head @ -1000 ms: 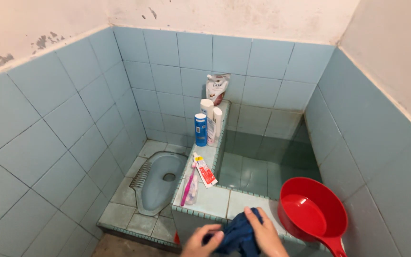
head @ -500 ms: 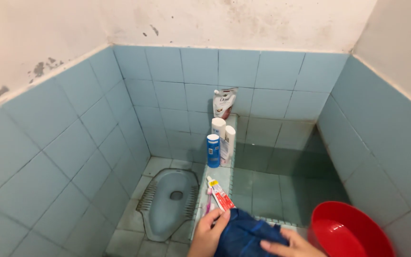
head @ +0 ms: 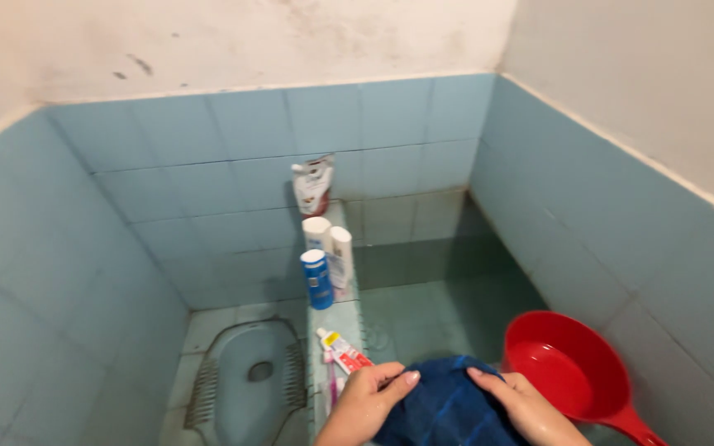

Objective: Organizing various toiletries, bottles, and cleaning supplies in a bathroom.

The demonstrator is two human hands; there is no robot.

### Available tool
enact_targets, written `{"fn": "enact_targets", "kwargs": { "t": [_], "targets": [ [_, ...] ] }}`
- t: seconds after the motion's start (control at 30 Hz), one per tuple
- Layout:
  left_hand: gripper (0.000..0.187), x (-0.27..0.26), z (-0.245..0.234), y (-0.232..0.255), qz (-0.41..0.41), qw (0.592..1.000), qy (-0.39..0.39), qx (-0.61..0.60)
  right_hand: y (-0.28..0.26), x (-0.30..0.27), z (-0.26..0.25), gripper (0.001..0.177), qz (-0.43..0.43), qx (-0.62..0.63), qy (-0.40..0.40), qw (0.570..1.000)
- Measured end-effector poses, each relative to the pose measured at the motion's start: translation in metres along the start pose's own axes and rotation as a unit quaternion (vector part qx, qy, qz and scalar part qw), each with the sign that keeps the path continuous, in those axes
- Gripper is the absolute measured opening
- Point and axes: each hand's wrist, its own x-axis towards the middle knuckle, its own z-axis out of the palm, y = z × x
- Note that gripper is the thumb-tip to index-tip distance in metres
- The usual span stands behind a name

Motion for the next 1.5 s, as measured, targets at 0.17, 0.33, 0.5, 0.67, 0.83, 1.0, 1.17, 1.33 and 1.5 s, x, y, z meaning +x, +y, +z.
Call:
{"fn": "enact_targets", "kwargs": {
  "t": [0.17,0.33,0.5,0.67,0.83,1.0,1.17,1.33,1.5],
  "targets": [
    [0.03,0.009,0.03,0.018,-0.008,0.999,-0.051,-0.004,0.005,-0.035,-0.038,0.038,0.042,0.05,0.029,0.997],
    [0.024,-0.002,0.083,0.038,0.05,0.998,-0.022,0.019,0.03,-0.083,-0.076,0.058,0.091,0.115,0.052,0.988],
    [0.033,-0.018,0.13,0.067,0.224,0.967,0.066,0.1,0.084,-0.076,-0.092,0.065,0.007,0.379,0.076,0.922],
    [0.033,-0.046,0.163,0.055,0.218,0.975,-0.026,-0.044,0.137,-0.088,-0.117,0.038,-0.046,0.397,0.135,0.907],
    [0.034,-0.084,0.188,0.052,0.195,0.977,0.003,-0.085,0.1,-0.144,-0.115,0.036,-0.058,0.336,0.088,0.936],
    [0.031,-0.105,0.202,0.081,0.165,0.984,0.051,-0.031,0.13,-0.146,-0.139,0.053,-0.11,0.086,0.077,0.987],
    [0.024,-0.111,0.234,0.097,0.166,0.986,-0.013,0.031,0.159,-0.136,-0.167,0.031,-0.181,-0.115,-0.014,0.977],
    [0.024,-0.119,0.245,0.109,0.183,0.977,-0.059,0.097,0.1,-0.18,-0.142,0.1,-0.189,-0.088,-0.092,0.974],
    [0.021,-0.127,0.228,0.114,0.167,0.97,-0.094,0.149,0.102,-0.162,-0.14,0.023,-0.259,-0.213,-0.128,0.933]
  ]
}}
